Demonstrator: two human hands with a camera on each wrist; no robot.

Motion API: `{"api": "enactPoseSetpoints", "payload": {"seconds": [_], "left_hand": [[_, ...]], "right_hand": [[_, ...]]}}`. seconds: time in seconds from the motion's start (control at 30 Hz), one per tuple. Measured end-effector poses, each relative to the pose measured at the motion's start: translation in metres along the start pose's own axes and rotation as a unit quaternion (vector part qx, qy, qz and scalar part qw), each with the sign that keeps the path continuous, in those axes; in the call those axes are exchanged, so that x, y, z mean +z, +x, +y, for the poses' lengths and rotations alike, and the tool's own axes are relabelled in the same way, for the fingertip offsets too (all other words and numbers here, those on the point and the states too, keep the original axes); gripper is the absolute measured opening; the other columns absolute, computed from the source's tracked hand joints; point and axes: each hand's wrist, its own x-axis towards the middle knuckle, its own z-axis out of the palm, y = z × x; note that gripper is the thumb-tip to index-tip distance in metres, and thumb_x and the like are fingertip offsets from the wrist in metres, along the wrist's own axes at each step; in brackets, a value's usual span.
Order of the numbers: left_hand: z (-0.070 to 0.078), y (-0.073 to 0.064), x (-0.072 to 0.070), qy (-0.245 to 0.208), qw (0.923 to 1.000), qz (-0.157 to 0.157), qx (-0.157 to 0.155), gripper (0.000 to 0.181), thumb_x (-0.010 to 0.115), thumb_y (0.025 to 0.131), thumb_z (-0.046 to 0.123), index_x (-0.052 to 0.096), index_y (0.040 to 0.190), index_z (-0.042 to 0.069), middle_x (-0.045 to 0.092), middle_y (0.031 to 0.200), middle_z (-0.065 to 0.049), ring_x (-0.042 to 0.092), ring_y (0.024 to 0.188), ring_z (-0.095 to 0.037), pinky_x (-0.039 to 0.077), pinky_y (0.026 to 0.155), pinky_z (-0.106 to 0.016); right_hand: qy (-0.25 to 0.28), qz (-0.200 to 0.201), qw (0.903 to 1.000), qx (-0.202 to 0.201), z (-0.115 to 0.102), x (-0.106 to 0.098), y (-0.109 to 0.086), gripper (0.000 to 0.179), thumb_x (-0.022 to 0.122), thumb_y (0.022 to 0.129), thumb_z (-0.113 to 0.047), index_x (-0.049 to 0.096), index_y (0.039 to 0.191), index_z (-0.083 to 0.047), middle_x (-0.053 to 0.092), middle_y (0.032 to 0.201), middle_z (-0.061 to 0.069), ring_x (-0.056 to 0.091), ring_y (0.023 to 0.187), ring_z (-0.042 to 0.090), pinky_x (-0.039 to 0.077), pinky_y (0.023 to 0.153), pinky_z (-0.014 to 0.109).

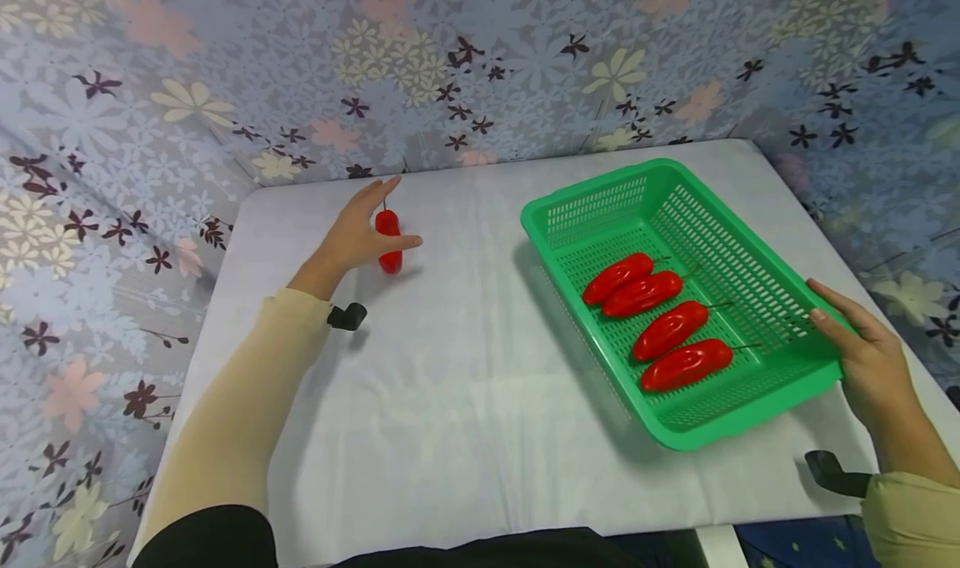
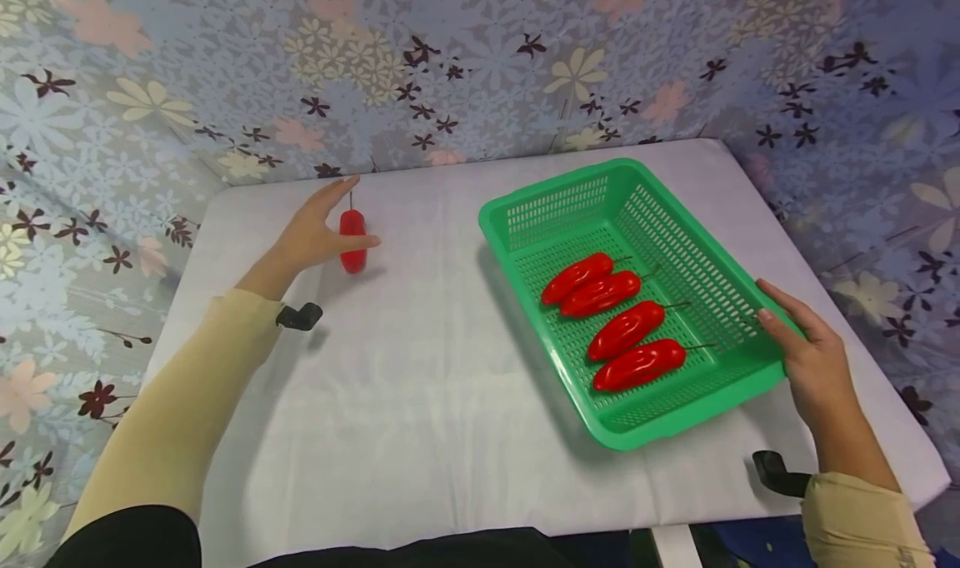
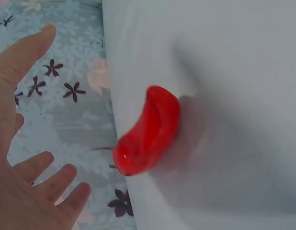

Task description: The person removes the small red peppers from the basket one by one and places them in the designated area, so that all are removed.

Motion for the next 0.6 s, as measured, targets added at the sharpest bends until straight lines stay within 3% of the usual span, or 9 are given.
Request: {"api": "enactPoseSetpoints", "payload": {"seconds": [0.07,0.2,0.37,0.6], "left_hand": [[0.006,0.001,0.001,-0.001,1.0,-0.001,0.009,0.103,0.072,0.065,0.067,0.012,0.147,0.051,0.01,0.16,0.004,0.011,0.148,-0.025,0.023,0.112,-0.061],[0.021,0.002,0.006,-0.006,0.9988,-0.011,0.047,0.103,0.074,0.065,0.065,0.014,0.147,0.049,0.01,0.16,0.005,0.012,0.148,-0.023,0.022,0.114,-0.059],[0.045,0.004,0.014,-0.009,0.9948,-0.022,0.099,0.1,0.075,0.066,0.063,0.015,0.146,0.051,0.011,0.159,0.009,0.012,0.148,-0.019,0.019,0.115,-0.058],[0.081,0.008,0.025,-0.02,0.9836,-0.022,0.178,0.098,0.076,0.068,0.059,0.017,0.146,0.049,0.018,0.157,0.012,0.015,0.147,-0.012,0.024,0.115,-0.051]], "right_hand": [[0.033,-0.005,0.9994,-0.006,0.0,0.0,0.001,0.049,0.046,0.099,-0.032,0.035,0.146,-0.03,0.028,0.15,-0.019,0.043,0.123,-0.005,0.039,0.075,0.001],[0.131,-0.016,0.991,-0.02,-0.001,-0.001,0.004,0.049,0.052,0.097,-0.022,0.04,0.145,-0.021,0.037,0.146,-0.01,0.056,0.089,-0.012,0.048,0.063,0.007],[0.232,-0.03,0.972,-0.02,-0.001,-0.001,0.006,0.047,0.056,0.095,-0.014,0.047,0.141,-0.018,0.049,0.132,-0.011,0.062,0.082,-0.008,0.05,0.059,0.011],[0.226,-0.03,0.9734,-0.026,0.0,-0.001,0.006,0.046,0.057,0.094,-0.014,0.048,0.14,-0.018,0.049,0.132,-0.013,0.061,0.085,-0.009,0.05,0.061,0.009]]}}
